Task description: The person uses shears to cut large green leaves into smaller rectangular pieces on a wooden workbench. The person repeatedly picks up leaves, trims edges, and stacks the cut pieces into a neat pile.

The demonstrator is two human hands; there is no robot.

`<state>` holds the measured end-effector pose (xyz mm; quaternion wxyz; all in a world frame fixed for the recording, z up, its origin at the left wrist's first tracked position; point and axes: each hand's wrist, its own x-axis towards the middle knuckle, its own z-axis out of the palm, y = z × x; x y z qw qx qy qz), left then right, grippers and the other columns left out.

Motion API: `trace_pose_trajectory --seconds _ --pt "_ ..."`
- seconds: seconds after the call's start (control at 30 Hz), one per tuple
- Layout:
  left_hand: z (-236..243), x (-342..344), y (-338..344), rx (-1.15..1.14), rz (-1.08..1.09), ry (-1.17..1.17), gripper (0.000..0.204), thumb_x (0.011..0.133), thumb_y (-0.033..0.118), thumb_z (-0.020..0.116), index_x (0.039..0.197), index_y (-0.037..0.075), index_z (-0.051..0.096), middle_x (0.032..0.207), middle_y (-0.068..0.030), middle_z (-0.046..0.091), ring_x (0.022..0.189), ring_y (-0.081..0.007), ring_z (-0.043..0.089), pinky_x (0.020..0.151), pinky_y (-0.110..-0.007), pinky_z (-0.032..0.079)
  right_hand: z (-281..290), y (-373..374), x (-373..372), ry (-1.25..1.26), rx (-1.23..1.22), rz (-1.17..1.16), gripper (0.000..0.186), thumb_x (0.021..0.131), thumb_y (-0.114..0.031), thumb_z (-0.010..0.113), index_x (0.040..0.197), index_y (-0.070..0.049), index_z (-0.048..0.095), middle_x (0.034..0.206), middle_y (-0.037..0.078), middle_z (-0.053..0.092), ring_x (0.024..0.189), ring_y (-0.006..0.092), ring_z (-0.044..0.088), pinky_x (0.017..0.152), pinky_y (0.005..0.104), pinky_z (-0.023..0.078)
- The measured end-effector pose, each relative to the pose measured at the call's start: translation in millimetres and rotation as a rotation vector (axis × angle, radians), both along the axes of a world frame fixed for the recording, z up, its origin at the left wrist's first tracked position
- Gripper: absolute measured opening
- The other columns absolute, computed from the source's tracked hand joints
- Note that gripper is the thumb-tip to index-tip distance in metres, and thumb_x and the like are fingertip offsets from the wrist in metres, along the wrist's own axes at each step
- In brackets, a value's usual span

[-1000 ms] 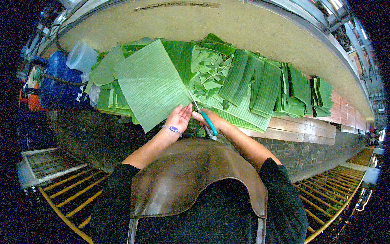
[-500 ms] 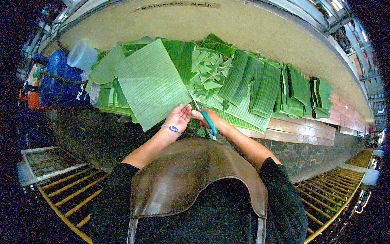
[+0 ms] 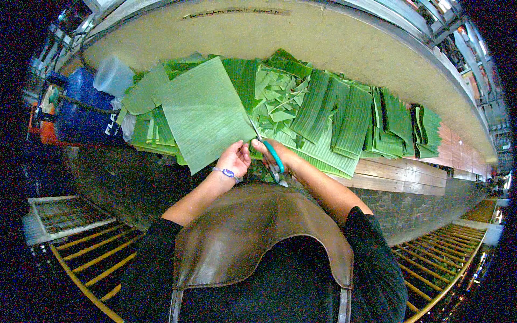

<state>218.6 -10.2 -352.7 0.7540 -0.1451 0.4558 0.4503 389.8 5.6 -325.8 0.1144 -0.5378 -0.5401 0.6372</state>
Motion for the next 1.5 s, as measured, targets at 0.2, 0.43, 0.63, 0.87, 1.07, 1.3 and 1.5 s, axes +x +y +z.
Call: trace_pose_trajectory --seconds 0.2,0.43,0.63,0.87,1.07,1.3,1.5 --pt "8.1 -4.2 -1.0 0.019 0.008 0.016 0.009 0.087 0.016 0.061 0.091 0.009 0.056 0.082 -0.0035 0.062 0.064 -0.0104 0.058 0.053 -0.023 0.047 3.3 0.0 -9.4 -0.023 0.029 -0.056 0.072 0.080 -0.072 0.046 0.086 -0.002 0.058 0.061 0.008 0.056 0.050 0.0178 0.055 0.045 0.0328 0.044" --pt "16.3 -10.3 1.3 0.017 0.026 0.035 0.007 0.086 0.014 0.061 0.088 0.010 0.056 0.077 -0.0006 0.060 0.063 -0.0095 0.057 0.052 -0.023 0.046 5.4 1.4 -20.1 0.023 -0.009 -0.124 0.069 0.079 -0.070 0.050 0.089 -0.003 0.057 0.059 0.006 0.053 0.047 0.0152 0.052 0.041 0.0306 0.040" --pt "18.0 -13.8 -3.5 0.018 -0.027 -0.023 0.006 0.088 0.015 0.059 0.088 0.010 0.057 0.077 -0.0006 0.060 0.062 -0.0095 0.056 0.052 -0.022 0.045 14.3 14.4 -27.6 0.111 -0.162 -0.197 0.068 0.082 -0.070 0.046 0.088 -0.003 0.055 0.064 0.007 0.056 0.050 0.0170 0.055 0.046 0.0329 0.046" --pt "21.2 -20.2 -5.2 0.050 -0.073 -0.003 0.007 0.088 0.016 0.058 0.086 0.010 0.057 0.075 0.0006 0.059 0.061 -0.0092 0.055 0.052 -0.022 0.044 13.3 10.4 -36.9 0.102 -0.175 -0.258 0.068 0.081 -0.068 0.049 0.093 -0.002 0.055 0.064 0.008 0.054 0.050 0.0181 0.055 0.044 0.0337 0.046" --pt "24.8 -25.0 -9.7 0.063 -0.129 0.013 0.008 0.089 0.017 0.058 0.086 0.010 0.057 0.073 0.0010 0.058 0.060 -0.0090 0.054 0.051 -0.023 0.044 11.3 15.3 -42.3 0.216 -0.249 -0.337 0.071 0.080 -0.069 0.049 0.097 -0.001 0.054 0.068 0.008 0.055 0.052 0.0188 0.055 0.046 0.0349 0.048" --pt "26.8 -30.4 -14.2 0.088 -0.165 0.015 0.009 0.088 0.018 0.060 0.087 0.009 0.058 0.074 -0.0019 0.060 0.060 -0.0113 0.056 0.052 -0.024 0.045 12.1 22.2 -48.0 0.269 -0.245 -0.356 0.074 0.080 -0.069 0.050 0.099 0.002 0.054 0.061 0.010 0.055 0.044 0.0198 0.052 0.041 0.0337 0.046" --pt "33.9 -31.7 -16.6 0.078 -0.179 0.060 0.009 0.087 0.018 0.061 0.086 0.009 0.058 0.073 -0.0019 0.060 0.059 -0.0116 0.055 0.052 -0.025 0.045 15.0 14.5 -54.0 0.239 -0.186 -0.416 0.070 0.082 -0.065 0.051 0.102 0.002 0.054 0.062 0.010 0.054 0.044 0.0188 0.051 0.040 0.0335 0.046"
